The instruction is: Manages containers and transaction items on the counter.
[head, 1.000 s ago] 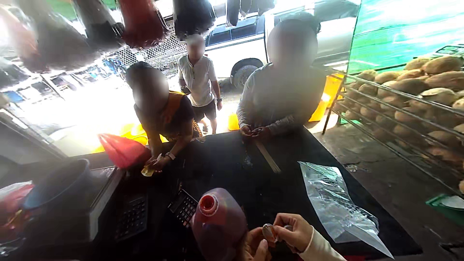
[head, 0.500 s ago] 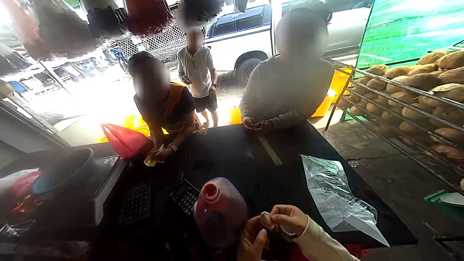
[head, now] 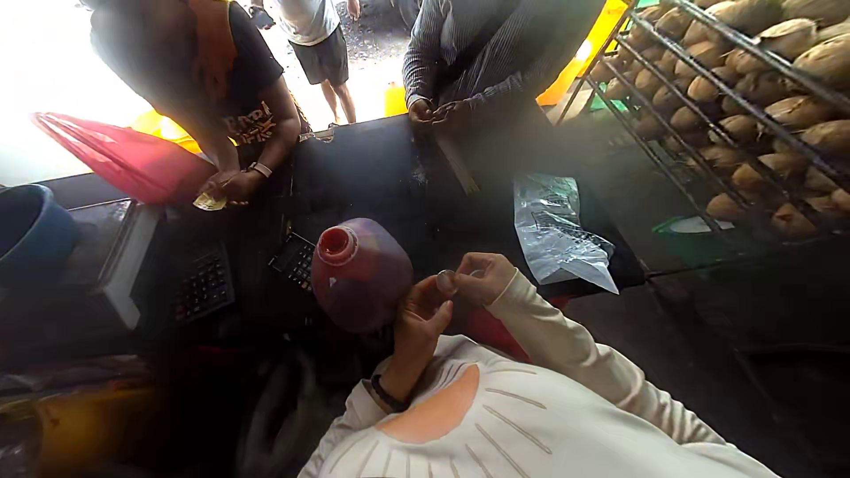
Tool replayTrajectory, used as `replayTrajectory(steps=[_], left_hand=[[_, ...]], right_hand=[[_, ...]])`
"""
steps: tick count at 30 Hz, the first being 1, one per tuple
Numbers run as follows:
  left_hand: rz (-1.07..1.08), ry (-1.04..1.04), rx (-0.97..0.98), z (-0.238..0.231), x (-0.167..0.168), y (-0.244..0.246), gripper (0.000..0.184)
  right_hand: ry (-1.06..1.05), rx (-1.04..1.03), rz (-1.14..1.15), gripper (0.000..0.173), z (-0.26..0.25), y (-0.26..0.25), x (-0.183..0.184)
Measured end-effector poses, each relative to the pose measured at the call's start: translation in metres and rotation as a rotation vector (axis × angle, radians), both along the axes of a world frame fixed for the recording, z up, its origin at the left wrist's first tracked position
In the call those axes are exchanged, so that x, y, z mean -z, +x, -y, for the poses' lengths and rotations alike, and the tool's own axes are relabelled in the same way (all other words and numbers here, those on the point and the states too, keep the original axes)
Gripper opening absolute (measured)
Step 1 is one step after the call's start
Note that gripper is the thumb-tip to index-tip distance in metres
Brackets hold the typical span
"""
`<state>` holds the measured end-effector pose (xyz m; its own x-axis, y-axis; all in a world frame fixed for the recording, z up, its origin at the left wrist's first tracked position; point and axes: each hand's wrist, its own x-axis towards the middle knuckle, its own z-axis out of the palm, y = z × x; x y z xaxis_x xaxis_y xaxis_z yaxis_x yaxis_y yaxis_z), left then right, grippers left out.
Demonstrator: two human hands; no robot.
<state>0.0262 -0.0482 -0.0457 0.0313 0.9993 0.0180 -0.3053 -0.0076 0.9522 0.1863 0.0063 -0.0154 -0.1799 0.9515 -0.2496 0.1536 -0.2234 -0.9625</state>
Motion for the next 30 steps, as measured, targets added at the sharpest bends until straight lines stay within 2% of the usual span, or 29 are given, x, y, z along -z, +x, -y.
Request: replayTrajectory(steps=[4,9,14,17,21,24,27,30], left_hand=[[-0.109,0.135,-0.060,-0.002,0.017,0.002,0.046],[-0.070,0.271,-0.106,-0.002,0.035,0.005,0.039],[-0.027,0.265,-0.065,-0.001,0.032,0.002,0.042],[0.017,0.194,-0.007,0.001,0.023,-0.001,0.045],[0.120,-0.004,0.065,0.002,0.014,-0.005,0.040],[0.112,-0.161,0.034,0.001,0.006,-0.003,0.033],[0.066,-0.212,-0.002,0.000,-0.002,0.001,0.022],[-0.008,-0.226,-0.031,-0.001,-0.003,0.004,0.019]], right_hand=[[-0.063,0.006,0.021,0.010,-0.001,-0.001,0.000],[-0.165,-0.001,-0.121,0.017,0.002,0.000,0.000],[-0.223,-0.025,-0.216,0.021,0.003,0.002,0.000],[-0.244,-0.023,-0.235,0.023,0.004,0.003,0.003],[-0.094,0.008,-0.074,0.014,0.007,0.004,0.005],[0.052,-0.005,0.194,0.009,0.006,0.007,0.009],[0.128,-0.046,0.408,0.012,0.009,0.005,0.005],[0.272,-0.036,0.506,0.016,0.016,0.003,0.010]])
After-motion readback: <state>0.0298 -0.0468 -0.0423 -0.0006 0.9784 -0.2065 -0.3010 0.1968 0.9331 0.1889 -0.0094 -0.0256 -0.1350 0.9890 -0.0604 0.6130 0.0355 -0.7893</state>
